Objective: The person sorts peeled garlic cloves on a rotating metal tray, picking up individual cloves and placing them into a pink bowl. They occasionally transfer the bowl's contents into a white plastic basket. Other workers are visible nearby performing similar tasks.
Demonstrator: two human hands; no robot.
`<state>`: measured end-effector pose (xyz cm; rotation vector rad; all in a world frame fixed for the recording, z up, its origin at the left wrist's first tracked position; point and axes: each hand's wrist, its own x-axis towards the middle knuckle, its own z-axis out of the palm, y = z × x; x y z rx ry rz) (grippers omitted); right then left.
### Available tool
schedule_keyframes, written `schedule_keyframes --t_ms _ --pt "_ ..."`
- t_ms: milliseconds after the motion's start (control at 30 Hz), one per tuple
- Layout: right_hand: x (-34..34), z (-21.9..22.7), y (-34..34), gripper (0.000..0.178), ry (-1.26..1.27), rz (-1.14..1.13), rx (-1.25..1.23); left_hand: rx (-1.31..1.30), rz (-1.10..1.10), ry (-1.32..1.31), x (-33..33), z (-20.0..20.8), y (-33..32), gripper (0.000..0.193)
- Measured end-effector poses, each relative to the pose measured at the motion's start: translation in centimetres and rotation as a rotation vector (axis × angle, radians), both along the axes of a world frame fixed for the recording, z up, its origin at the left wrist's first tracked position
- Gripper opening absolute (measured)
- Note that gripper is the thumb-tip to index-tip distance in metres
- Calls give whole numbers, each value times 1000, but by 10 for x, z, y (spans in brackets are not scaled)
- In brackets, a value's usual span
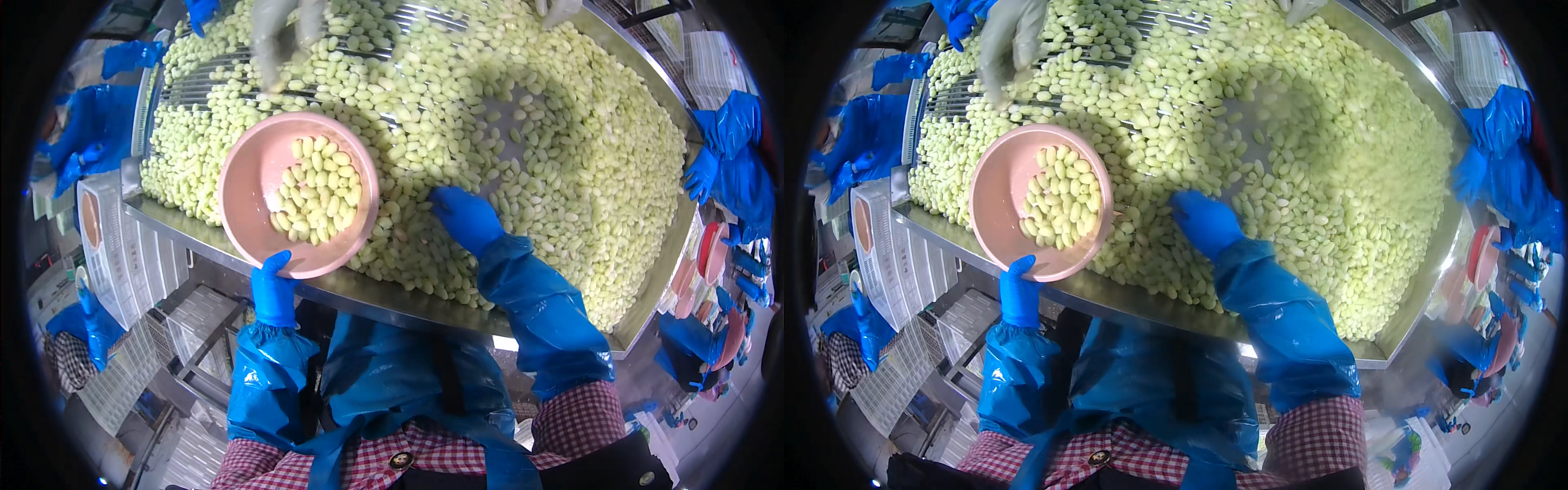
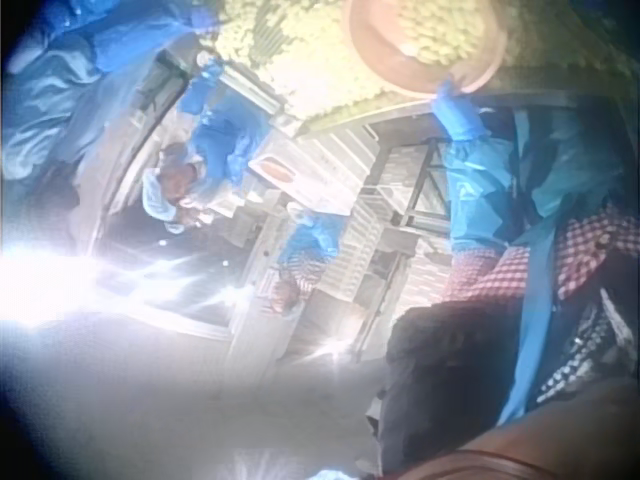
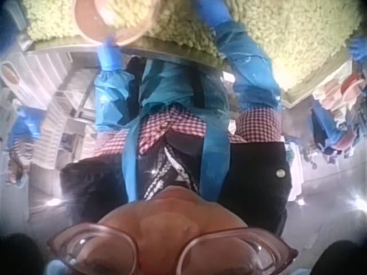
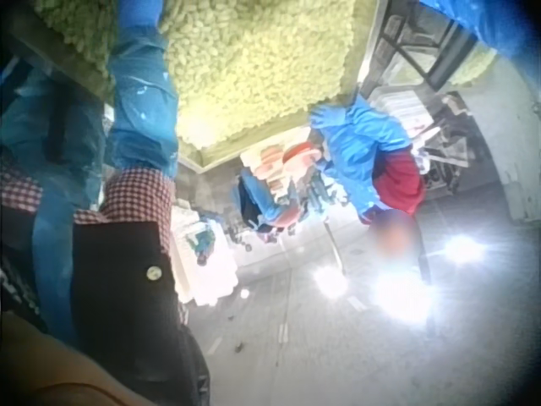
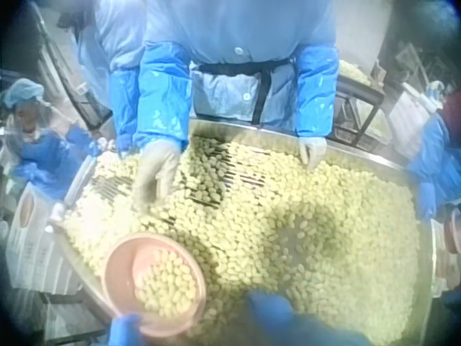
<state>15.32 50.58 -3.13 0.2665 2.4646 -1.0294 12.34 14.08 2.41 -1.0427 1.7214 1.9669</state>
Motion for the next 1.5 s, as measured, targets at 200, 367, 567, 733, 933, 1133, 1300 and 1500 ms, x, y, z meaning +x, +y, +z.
schedule_keyframes --t_ms 200,367,567,733,933,1133,1300,1500 --pt "1 17 -5 22 -161 -515 -603 -6 17 9 4 4 7 45" --pt "-14 -4 -37 23 244 -73 214 -61 17 -23 1 5 7 40" --pt "-16 -25 -30 29 76 -201 76 -57 -15 -29 3 4 5 35" --pt "-27 -3 -6 24 97 115 246 -109 -60 -33 1 8 9 36" --pt "-50 66 -30 31 -232 -460 -653 -62 -28 -34 -2 17 16 30" --pt "-64 73 -41 28 571 -625 -249 -76 25 -72 -4 17 11 33" --pt "-68 7 -55 23 165 -129 19 -114 41 33 -10 17 -8 28" --pt "-87 -11 -71 23 189 -178 119 -212 55 1 -14 31 -16 28"
